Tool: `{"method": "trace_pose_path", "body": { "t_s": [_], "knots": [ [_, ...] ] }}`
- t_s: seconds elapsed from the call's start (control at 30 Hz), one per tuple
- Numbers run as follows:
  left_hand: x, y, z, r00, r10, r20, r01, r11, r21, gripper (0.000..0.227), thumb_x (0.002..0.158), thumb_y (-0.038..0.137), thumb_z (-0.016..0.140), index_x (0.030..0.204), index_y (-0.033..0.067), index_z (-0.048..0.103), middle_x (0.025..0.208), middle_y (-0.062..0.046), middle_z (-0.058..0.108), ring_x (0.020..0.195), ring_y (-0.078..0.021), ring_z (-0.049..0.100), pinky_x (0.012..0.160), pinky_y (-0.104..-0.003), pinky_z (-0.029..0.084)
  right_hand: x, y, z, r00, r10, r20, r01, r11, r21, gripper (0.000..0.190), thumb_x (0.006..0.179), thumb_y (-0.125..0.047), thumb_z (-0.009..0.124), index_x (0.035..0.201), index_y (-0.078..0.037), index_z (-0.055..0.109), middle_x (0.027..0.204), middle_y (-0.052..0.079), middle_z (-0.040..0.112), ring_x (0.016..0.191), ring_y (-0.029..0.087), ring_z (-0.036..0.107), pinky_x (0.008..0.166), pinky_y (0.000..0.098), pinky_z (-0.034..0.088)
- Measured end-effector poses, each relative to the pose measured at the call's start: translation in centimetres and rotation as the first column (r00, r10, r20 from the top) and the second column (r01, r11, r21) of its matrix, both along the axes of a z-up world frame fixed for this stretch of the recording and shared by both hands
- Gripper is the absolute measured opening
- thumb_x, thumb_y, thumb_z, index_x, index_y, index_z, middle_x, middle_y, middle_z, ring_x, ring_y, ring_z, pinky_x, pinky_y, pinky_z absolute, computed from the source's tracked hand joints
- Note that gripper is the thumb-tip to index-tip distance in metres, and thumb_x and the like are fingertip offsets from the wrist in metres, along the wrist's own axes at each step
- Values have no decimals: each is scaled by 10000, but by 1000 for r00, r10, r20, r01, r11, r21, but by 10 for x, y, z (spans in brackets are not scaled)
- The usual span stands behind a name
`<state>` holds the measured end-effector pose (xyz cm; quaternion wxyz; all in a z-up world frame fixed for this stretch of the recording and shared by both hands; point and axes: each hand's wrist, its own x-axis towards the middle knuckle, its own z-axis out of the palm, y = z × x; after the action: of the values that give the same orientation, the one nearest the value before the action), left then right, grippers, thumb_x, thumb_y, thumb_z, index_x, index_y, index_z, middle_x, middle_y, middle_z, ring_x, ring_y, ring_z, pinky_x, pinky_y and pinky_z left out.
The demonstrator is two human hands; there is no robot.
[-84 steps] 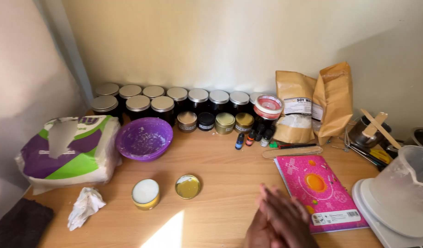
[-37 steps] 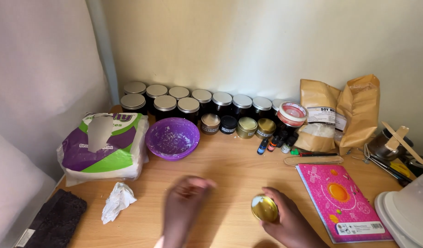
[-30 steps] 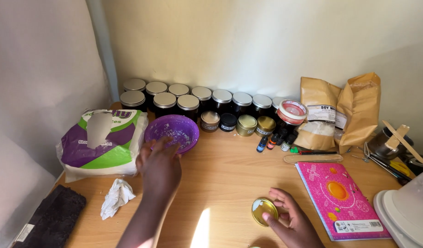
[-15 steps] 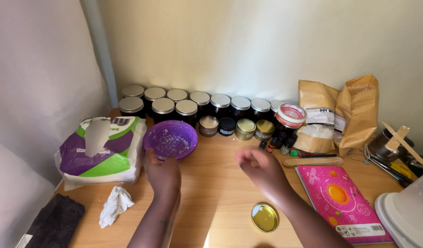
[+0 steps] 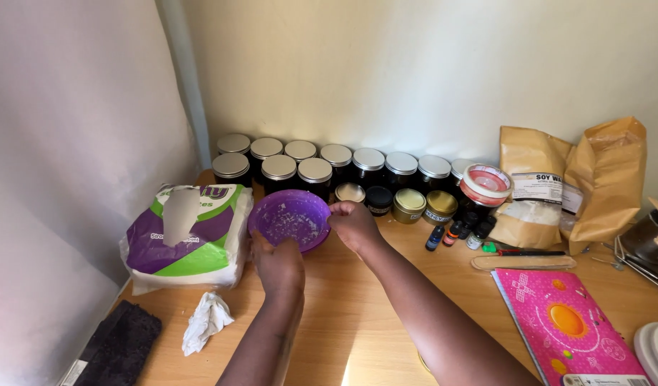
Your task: Arranging wooden popsicle sticks over a bowl and a small tin to prepare them as wick holders for candle making.
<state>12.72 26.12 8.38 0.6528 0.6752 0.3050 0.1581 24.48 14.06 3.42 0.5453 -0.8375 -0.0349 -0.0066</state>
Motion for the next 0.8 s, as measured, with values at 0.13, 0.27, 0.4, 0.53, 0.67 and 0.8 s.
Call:
{"method": "trace_pose_path", "body": {
  "t_s": [0.13,0.27,0.4,0.53,0.67,0.8],
  "knots": [
    [1,-3,-8,1000,-18,2,18,998,-61,815,798,163,495,1524,134,125,1560,-125,143,1452,-246,33,1168,-385,17,-11,-1,10,1000,-2,-11,2,1000,25,333,679,-228,672,1000,-173,742,839,7,706,833,143,656,700,284,506],
    [-14,-8,8,997,-30,72,43,983,-178,808,801,194,468,1525,141,113,1580,-104,61,1453,-248,16,1176,-410,16,-33,-1,27,995,-24,-93,49,958,282,375,717,-128,696,1085,-56,696,889,116,669,767,214,686,647,318,594],
    [-49,-23,46,994,-90,63,100,978,-185,791,800,198,454,1518,125,131,1584,-108,61,1458,-246,33,1180,-401,49,-69,-6,54,990,-59,-126,103,921,375,435,761,-105,683,1181,-5,638,958,181,651,756,247,690,638,347,602],
    [-79,-44,79,995,-67,70,82,967,-243,671,687,213,412,1356,246,456,1337,-1,538,1276,-205,461,1011,-397,351,-94,-34,71,976,5,-216,100,876,471,323,831,-29,535,1129,-23,660,932,106,688,740,201,640,661,310,541],
    [-101,-68,80,972,-233,-23,214,924,-317,661,765,320,438,1420,350,351,1431,2,488,1369,-241,382,1114,-535,275,-129,-70,83,949,-105,-296,210,914,348,459,784,-152,601,1233,-59,603,994,105,654,835,230,639,754,340,554],
    [-128,-84,79,930,-356,-89,286,854,-436,822,723,190,428,1493,382,214,1553,104,314,1447,-182,247,1171,-482,221,-164,-107,88,913,-200,-354,307,910,278,449,811,-174,594,1241,-47,570,1089,149,643,959,280,636,834,390,551]
  ]
}}
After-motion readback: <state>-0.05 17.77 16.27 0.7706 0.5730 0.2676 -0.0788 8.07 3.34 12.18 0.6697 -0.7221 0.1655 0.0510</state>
